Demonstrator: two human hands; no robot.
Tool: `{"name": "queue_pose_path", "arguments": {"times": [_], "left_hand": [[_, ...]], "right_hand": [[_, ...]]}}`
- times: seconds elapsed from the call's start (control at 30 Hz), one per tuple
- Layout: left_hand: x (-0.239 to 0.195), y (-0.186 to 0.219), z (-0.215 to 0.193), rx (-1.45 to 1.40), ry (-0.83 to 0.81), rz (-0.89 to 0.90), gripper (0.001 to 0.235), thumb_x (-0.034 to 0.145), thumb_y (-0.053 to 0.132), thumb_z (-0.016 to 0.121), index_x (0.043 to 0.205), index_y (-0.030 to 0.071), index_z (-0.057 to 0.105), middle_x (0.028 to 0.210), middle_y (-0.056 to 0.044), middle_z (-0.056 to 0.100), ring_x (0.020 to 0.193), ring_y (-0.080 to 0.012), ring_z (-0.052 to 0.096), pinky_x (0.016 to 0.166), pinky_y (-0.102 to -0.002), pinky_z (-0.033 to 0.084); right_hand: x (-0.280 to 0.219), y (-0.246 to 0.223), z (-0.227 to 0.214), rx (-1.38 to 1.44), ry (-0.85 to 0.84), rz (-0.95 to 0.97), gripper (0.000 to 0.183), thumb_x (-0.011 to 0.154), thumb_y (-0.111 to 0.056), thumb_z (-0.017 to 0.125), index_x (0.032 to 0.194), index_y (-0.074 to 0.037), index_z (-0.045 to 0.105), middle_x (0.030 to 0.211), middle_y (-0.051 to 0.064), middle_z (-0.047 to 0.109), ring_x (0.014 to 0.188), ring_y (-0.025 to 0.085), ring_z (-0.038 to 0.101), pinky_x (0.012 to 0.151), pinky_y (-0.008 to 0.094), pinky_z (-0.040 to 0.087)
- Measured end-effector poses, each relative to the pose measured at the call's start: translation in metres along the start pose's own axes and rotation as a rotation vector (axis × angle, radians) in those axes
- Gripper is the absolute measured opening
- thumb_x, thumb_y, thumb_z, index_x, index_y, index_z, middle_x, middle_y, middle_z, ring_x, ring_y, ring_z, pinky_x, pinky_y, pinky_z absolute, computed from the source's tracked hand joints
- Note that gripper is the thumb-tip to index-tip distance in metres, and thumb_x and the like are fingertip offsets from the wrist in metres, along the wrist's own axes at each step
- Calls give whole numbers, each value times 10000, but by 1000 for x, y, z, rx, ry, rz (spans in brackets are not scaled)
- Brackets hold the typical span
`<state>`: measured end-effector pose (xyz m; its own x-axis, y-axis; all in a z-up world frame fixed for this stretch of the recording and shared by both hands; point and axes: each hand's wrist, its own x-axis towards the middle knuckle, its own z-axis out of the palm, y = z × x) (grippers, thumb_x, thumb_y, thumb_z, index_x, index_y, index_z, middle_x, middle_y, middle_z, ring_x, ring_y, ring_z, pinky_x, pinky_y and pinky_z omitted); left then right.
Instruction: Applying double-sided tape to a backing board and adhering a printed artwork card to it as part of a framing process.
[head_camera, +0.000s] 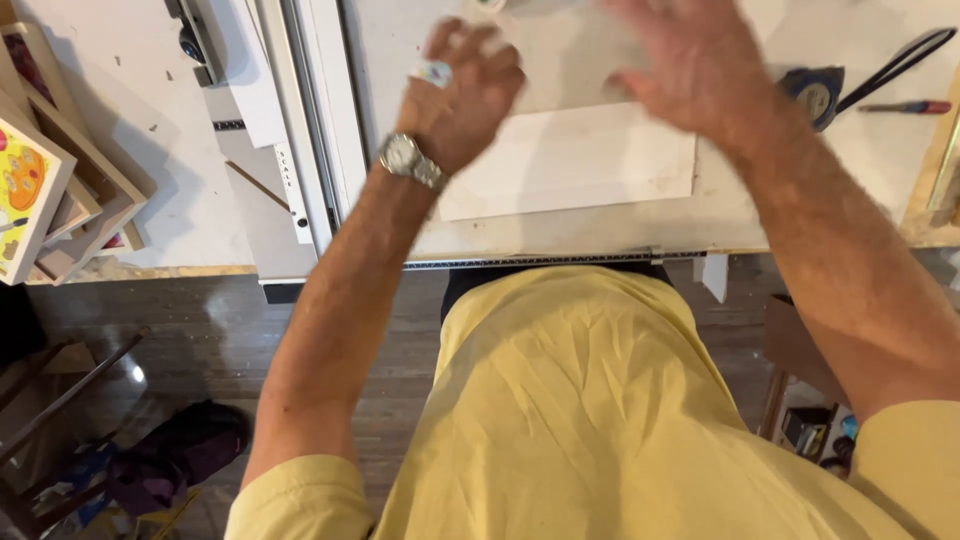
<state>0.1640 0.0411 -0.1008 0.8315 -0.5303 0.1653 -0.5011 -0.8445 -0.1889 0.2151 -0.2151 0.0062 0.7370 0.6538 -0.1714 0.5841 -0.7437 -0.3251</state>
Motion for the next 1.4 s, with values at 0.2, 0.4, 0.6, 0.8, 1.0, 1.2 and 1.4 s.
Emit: {"name": "queue_pose_path", "arguments": {"times": [0.2, 0.4, 0.6, 0.8, 1.0, 1.2, 1.4], "left_hand": [[-57, 72, -74, -714, 96, 289, 117, 912, -23, 633, 929, 79, 689, 897, -55, 657, 930, -277, 675, 843, -384, 568], [-112, 109, -64, -831, -41, -18, 102, 1014, 81, 537, 1001, 128, 626, 854, -29, 587, 839, -249, 665, 717, -345, 568], [-109, 121, -36, -1082, -257, -417, 183, 995, 102, 621, 1174, 116, 584, 898, -96, 683, 874, -332, 725, 767, -450, 613], [-74, 93, -47, -1136, -337, -591, 169, 936, 53, 723, 1089, 73, 653, 1064, -140, 659, 924, -302, 736, 840, -428, 643], [-63, 111, -20, -1055, -405, -604, 191, 964, 31, 675, 1130, 103, 613, 1092, -129, 592, 983, -340, 748, 817, -455, 648], [-46, 110, -58, -1024, -482, -676, 312, 970, -7, 635, 1238, 81, 501, 1232, -127, 446, 1011, -438, 728, 817, -591, 633], [-43, 114, -52, -1043, -472, -685, 347, 949, -40, 625, 1231, 64, 451, 1230, -150, 413, 1009, -536, 703, 822, -627, 623]], "right_hand": [[-80, -35, 75, 196, 89, -258, 419, 953, -515, 705, 1010, -102, 741, 1178, 113, 728, 1260, 326, 653, 1144, 497, 439], [-144, -55, 126, 591, 37, 130, 158, 928, -293, 810, 1033, -193, 748, 929, -13, 736, 937, 213, 727, 859, 370, 572], [-126, -76, 107, 702, 48, 376, 151, 948, -209, 788, 1010, -74, 762, 858, 122, 731, 839, 302, 730, 769, 425, 581], [-104, -70, 107, 654, 66, 480, 155, 1018, -221, 741, 979, -74, 771, 781, 67, 696, 728, 205, 683, 665, 337, 557], [-96, -55, 146, 520, 7, 684, 363, 960, -484, 779, 962, -121, 762, 786, 46, 722, 752, 255, 727, 624, 372, 572], [-94, -50, 160, 396, -13, 693, 420, 948, -561, 768, 937, -141, 767, 802, 44, 742, 771, 306, 747, 643, 410, 595], [-93, -55, 150, 371, 3, 658, 417, 976, -519, 770, 955, -102, 772, 815, 79, 753, 825, 339, 756, 708, 452, 604]]}}
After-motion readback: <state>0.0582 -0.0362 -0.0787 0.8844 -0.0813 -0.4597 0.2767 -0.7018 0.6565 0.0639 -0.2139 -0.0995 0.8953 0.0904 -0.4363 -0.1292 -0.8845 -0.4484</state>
